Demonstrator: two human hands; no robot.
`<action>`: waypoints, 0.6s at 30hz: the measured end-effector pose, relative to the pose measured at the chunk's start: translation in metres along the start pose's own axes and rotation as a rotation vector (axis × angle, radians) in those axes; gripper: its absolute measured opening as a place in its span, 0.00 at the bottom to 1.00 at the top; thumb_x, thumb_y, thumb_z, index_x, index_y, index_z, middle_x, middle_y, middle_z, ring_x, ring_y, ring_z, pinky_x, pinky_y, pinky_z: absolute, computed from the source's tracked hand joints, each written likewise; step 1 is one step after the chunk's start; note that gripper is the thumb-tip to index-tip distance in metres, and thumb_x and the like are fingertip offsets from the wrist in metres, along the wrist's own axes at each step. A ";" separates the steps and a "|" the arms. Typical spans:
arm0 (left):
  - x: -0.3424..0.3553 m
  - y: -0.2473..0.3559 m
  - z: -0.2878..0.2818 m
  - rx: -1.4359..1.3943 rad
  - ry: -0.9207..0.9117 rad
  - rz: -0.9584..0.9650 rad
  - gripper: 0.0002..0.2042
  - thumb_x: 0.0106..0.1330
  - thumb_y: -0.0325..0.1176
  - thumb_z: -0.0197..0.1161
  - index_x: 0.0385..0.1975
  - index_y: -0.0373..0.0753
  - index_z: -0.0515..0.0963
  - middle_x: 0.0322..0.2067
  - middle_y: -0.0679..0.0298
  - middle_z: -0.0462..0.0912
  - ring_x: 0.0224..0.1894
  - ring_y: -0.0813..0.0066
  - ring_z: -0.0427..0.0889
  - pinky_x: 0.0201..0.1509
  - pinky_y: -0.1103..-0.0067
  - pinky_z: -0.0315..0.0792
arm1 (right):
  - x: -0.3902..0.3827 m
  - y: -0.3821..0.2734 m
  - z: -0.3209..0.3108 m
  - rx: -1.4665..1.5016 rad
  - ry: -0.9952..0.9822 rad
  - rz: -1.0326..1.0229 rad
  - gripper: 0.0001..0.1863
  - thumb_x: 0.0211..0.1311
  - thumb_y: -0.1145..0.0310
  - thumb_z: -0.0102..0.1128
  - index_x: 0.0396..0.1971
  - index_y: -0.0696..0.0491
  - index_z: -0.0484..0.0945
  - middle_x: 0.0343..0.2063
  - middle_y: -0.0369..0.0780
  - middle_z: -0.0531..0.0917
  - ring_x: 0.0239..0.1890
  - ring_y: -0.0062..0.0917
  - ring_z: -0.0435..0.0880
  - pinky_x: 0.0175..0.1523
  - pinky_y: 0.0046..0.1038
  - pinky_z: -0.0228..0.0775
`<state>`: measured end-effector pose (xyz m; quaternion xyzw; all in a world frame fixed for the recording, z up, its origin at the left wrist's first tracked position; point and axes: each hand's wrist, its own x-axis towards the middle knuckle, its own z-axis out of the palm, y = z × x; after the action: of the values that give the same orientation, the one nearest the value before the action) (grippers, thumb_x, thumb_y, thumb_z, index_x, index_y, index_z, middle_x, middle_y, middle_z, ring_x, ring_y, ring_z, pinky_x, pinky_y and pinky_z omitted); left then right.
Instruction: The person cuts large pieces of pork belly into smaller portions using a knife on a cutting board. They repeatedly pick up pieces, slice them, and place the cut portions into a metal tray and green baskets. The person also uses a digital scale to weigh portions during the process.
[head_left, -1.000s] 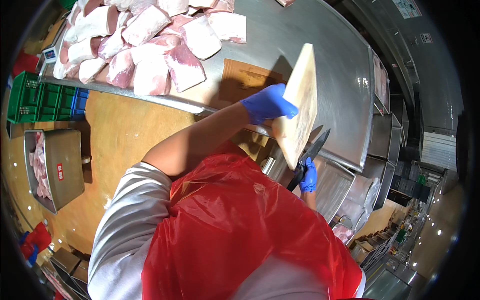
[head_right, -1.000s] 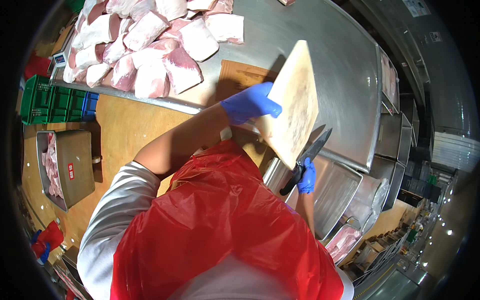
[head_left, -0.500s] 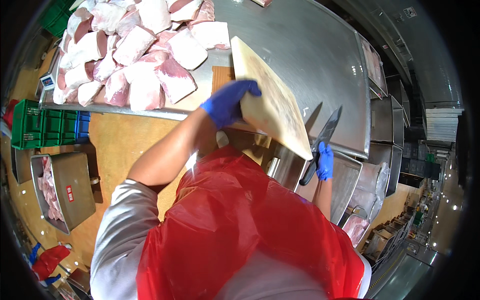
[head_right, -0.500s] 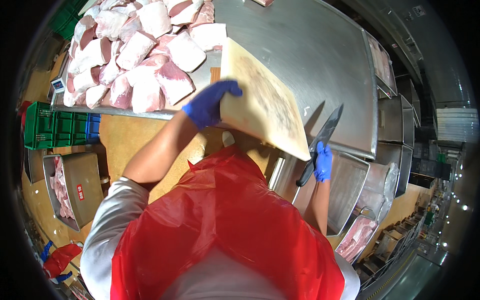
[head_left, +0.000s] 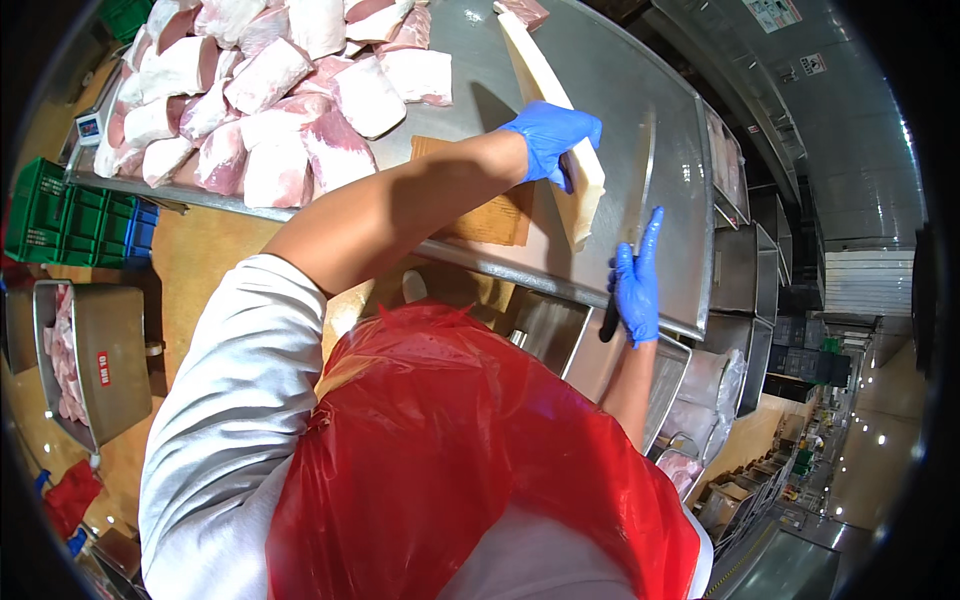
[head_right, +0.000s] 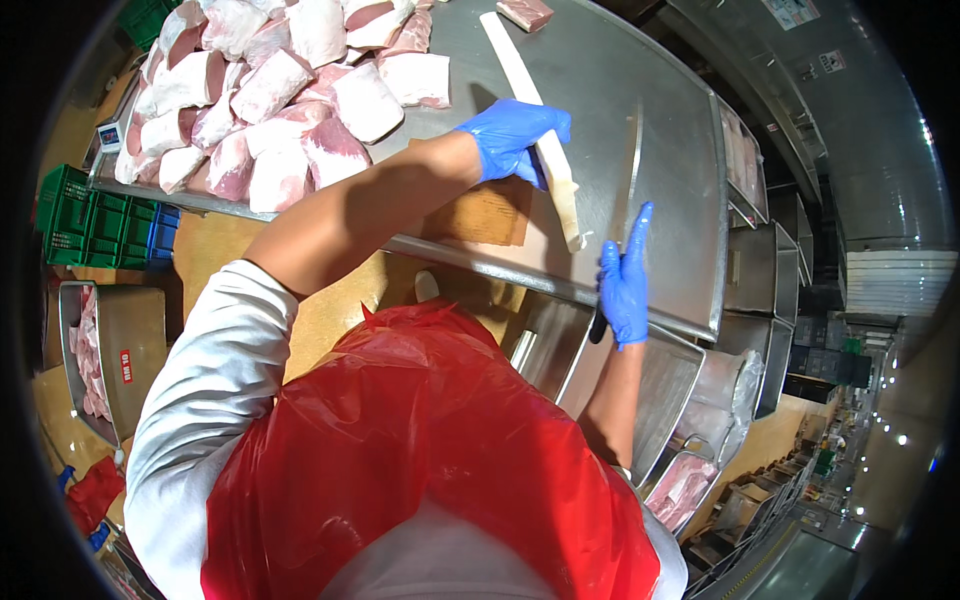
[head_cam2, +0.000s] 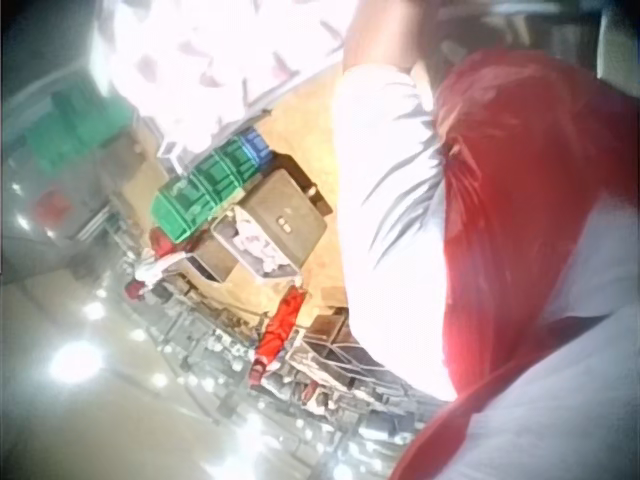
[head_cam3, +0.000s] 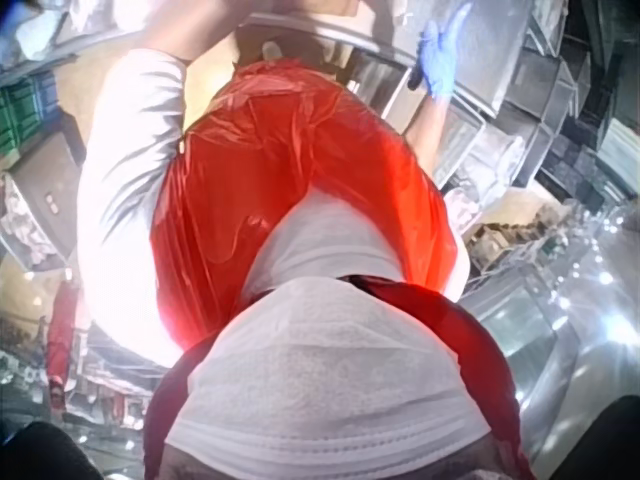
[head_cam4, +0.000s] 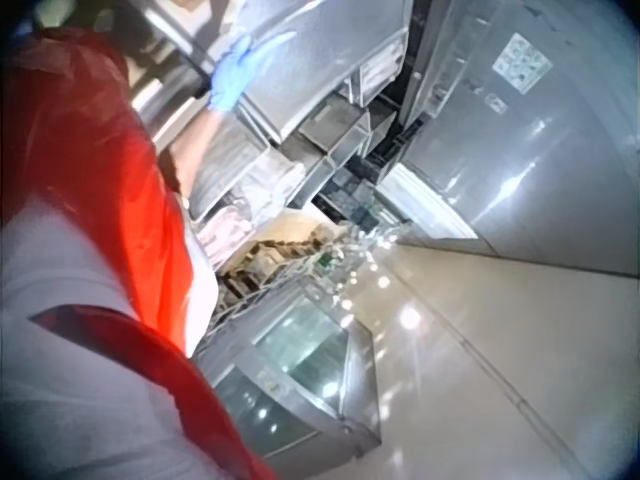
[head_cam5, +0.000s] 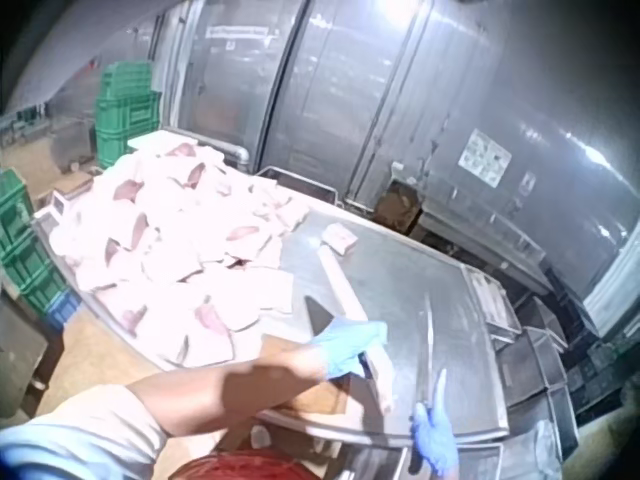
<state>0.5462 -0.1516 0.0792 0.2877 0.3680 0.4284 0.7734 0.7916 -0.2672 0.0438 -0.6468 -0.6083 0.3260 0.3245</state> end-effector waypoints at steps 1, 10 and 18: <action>0.007 0.001 0.004 0.004 0.009 -0.009 0.09 0.58 0.31 0.66 0.30 0.31 0.76 0.29 0.52 0.79 0.32 0.53 0.85 0.34 0.52 0.84 | -0.002 -0.004 0.007 0.114 -0.044 0.067 0.42 0.73 0.73 0.47 0.76 0.28 0.36 0.26 0.32 0.72 0.20 0.13 0.67 0.25 0.19 0.65; 0.039 0.004 0.034 0.200 0.050 -0.011 0.10 0.53 0.28 0.65 0.30 0.27 0.78 0.28 0.49 0.80 0.33 0.53 0.85 0.28 0.59 0.84 | 0.053 0.033 0.018 -0.589 0.020 -0.297 0.29 0.59 0.67 0.67 0.61 0.55 0.72 0.27 0.40 0.79 0.24 0.25 0.75 0.33 0.29 0.70; 0.069 -0.018 0.040 0.331 -0.111 0.081 0.22 0.56 0.35 0.70 0.42 0.21 0.77 0.34 0.49 0.82 0.40 0.59 0.85 0.35 0.65 0.83 | 0.106 0.052 0.053 -0.338 0.302 -0.270 0.28 0.51 0.58 0.75 0.43 0.65 0.77 0.33 0.55 0.82 0.36 0.47 0.83 0.43 0.40 0.75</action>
<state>0.6122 -0.1051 0.0656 0.4490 0.3785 0.3762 0.7167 0.7838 -0.1623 -0.0322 -0.6462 -0.6796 0.0736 0.3395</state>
